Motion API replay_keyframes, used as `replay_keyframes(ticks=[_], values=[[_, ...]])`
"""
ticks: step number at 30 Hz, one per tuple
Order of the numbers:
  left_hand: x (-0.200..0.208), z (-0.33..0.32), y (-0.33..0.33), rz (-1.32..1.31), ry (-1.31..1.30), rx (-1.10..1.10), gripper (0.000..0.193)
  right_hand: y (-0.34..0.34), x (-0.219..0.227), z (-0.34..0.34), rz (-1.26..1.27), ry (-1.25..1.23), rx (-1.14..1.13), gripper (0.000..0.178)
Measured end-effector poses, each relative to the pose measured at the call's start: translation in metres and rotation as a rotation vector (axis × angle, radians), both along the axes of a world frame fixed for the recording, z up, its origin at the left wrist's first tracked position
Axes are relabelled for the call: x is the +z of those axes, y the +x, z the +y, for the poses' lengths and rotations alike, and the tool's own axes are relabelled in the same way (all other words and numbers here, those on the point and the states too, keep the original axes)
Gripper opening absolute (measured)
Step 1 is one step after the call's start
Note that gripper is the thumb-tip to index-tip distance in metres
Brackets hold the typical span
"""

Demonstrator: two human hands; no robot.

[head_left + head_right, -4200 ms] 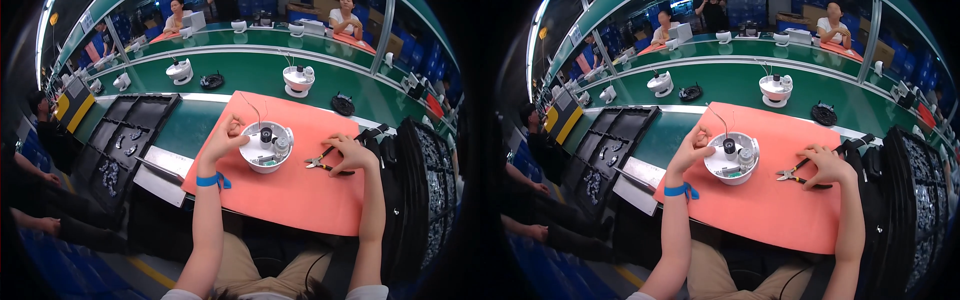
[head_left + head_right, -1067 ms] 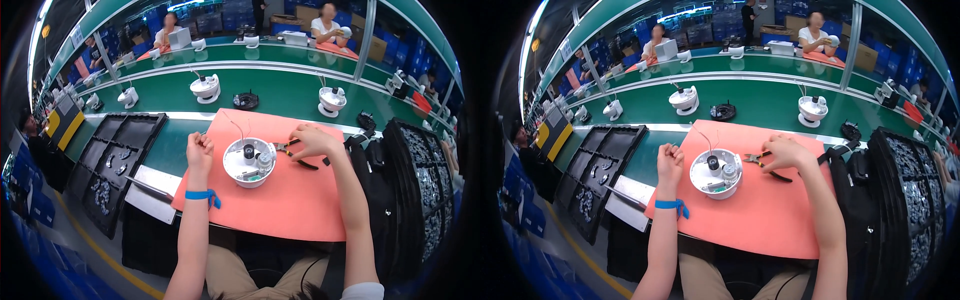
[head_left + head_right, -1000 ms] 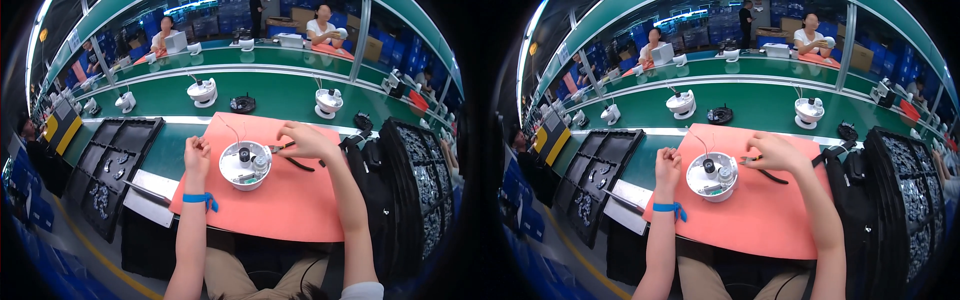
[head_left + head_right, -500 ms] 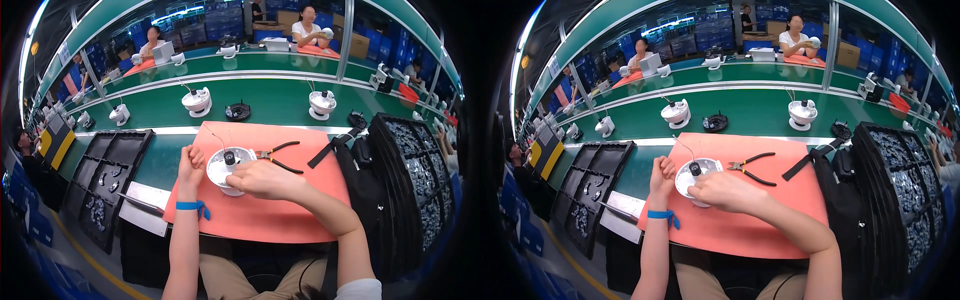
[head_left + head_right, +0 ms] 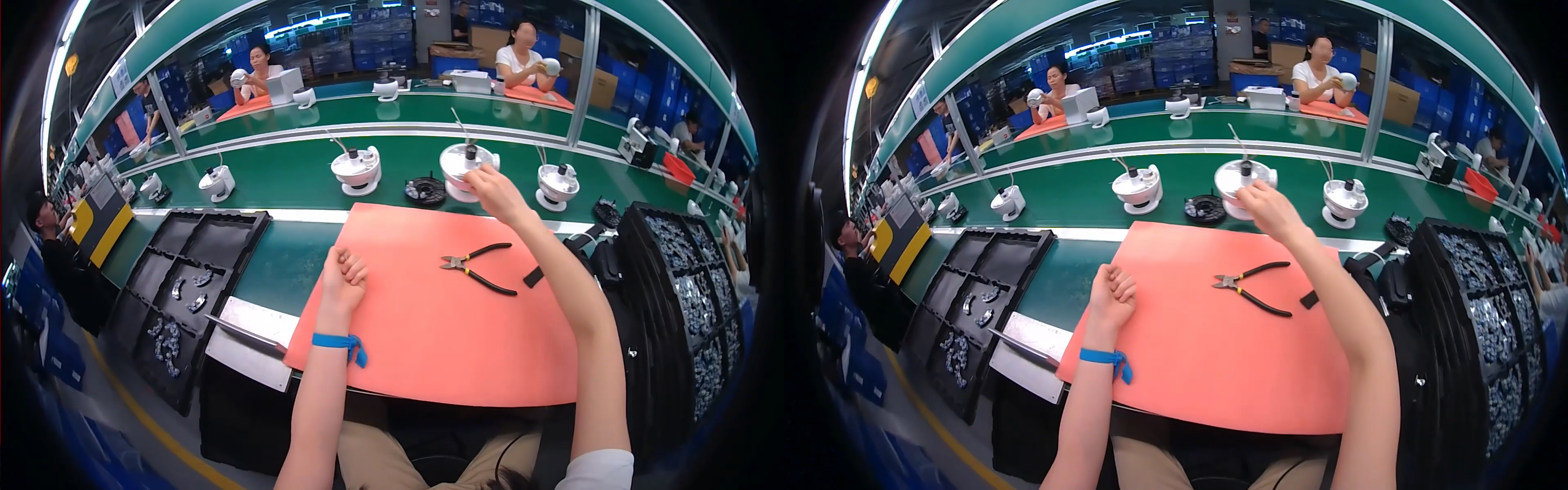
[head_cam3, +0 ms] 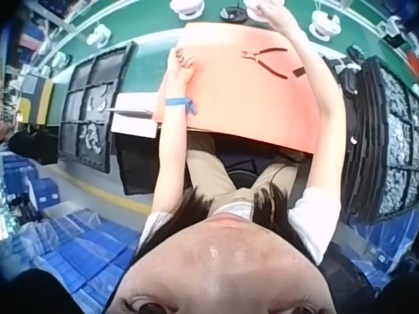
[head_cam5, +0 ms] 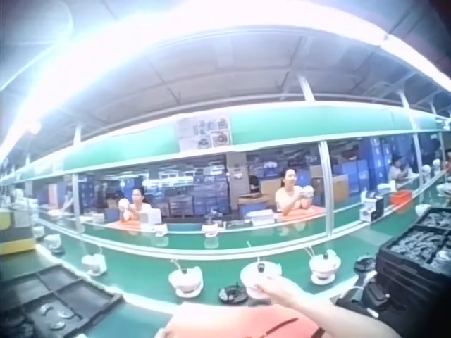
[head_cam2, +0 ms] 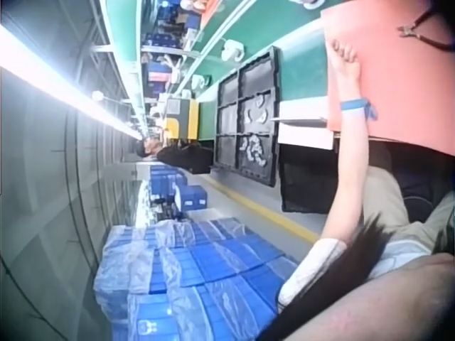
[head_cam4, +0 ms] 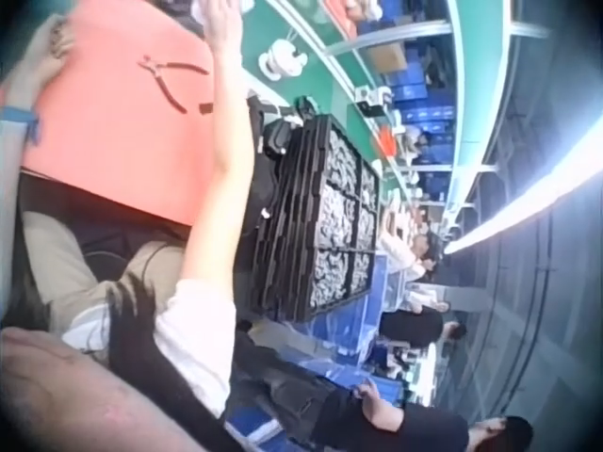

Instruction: Assembling components and trimming wires for light fixtures on an industrial assembly line.

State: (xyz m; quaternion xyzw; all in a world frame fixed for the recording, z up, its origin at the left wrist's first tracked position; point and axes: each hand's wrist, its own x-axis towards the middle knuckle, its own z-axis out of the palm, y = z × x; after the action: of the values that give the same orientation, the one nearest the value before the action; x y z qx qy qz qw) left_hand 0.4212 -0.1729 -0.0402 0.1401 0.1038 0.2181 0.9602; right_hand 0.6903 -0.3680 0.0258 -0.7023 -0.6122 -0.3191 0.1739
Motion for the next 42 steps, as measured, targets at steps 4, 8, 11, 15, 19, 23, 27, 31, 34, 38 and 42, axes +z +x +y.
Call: replay_keyframes(ticks=[4, 8, 11, 15, 19, 23, 27, 31, 34, 38, 42], values=[[0.001, -0.003, 0.0, 0.034, -0.03, 0.015, 0.025, 0.043, -0.026, -0.005, -0.011, -0.075, -0.115, 0.016], [0.001, -0.007, 0.002, 0.077, -0.012, -0.005, 0.014, 0.064, -0.048, -0.006, 0.156, 0.108, -0.197, 0.014], [-0.001, -0.001, 0.0, 0.087, 0.037, 0.009, 0.012, 0.048, -0.039, 0.004, 0.081, 0.047, -0.339, 0.012], [-0.003, 0.0, 0.001, 0.083, 0.055, -0.015, 0.013, 0.033, -0.034, 0.022, 0.042, 0.223, -0.339, 0.02], [-0.002, 0.001, -0.001, 0.083, 0.091, -0.002, 0.014, 0.01, -0.037, 0.065, 0.066, 0.133, -0.168, 0.019], [-0.004, 0.001, 0.0, 0.08, 0.074, -0.025, 0.016, -0.017, -0.042, 0.117, 0.074, 0.051, -0.06, 0.024], [-0.004, 0.001, 0.001, 0.08, 0.088, -0.024, 0.015, -0.028, -0.057, 0.164, 0.196, 0.13, 0.03, 0.035], [-0.005, 0.0, 0.001, 0.076, 0.107, -0.009, 0.014, -0.034, -0.061, 0.191, 0.31, 0.025, -0.144, 0.029], [-0.002, -0.001, 0.002, 0.09, 0.148, 0.016, 0.014, -0.028, -0.06, 0.186, 0.371, 0.118, -0.14, 0.028], [0.005, -0.004, -0.002, 0.18, 0.244, 0.179, 0.014, -0.053, -0.055, 0.156, 0.293, 0.15, 0.07, 0.025], [0.013, -0.009, -0.003, 0.362, 0.612, 0.357, 0.028, -0.1, -0.019, 0.095, 0.135, 0.215, 0.13, 0.03]])
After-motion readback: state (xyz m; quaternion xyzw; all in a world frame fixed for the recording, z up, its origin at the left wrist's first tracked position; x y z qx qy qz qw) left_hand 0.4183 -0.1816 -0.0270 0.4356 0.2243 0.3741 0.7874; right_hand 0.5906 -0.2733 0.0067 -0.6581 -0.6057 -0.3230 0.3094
